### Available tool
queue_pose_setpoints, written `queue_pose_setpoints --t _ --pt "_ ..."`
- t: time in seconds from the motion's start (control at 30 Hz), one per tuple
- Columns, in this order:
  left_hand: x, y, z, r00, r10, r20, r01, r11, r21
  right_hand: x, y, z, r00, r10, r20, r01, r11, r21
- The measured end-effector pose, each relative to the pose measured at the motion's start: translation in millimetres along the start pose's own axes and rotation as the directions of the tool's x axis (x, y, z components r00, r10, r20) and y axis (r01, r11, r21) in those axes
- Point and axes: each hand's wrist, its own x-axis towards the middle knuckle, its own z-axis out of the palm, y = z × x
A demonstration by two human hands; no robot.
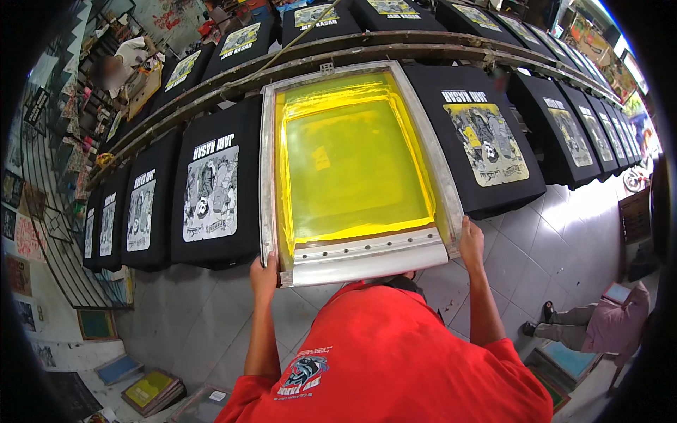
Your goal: The person uses a squeegee to pull yellow ink across a screen-printing frame onto a black t-shirt. They repeatedly lift the frame, pull the squeegee, and reposition the frame to print multiple shirts in a row.
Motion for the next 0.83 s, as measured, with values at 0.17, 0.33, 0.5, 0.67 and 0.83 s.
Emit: queue_pose_setpoints --t 0.17,0.33,0.5,0.67,0.83 --pt "1.3 -2.0 -3.5 1.0 -0.023 0.005 0.023 1.0 0.01 -1.0 -2.2 1.4 1.0 -0.016 0.01 0.016 0.998 0.059" --pt "7.1 -22.5 3.9 0.998 -0.054 0.013 0.054 0.998 0.014 0.1 5.6 11.0 0.998 -0.041 -0.037 0.042 0.999 0.033" --pt "3.3 -7.1 1.0 1.0 -0.013 -0.022 0.013 1.0 0.01 0.7 -3.6 6.4 1.0 -0.021 -0.018 0.022 1.0 0.021" --pt "7.1 -22.3 -14.7 0.962 -0.222 0.158 0.258 0.931 -0.258 -1.2 4.9 -1.4 0.996 -0.094 -0.012 0.094 0.996 0.002" --pt "7.4 -18.5 -26.0 0.877 -0.405 0.258 0.478 0.794 -0.375 -29.4 -0.9 -28.6 0.936 -0.353 0.014 0.352 0.93 -0.102"
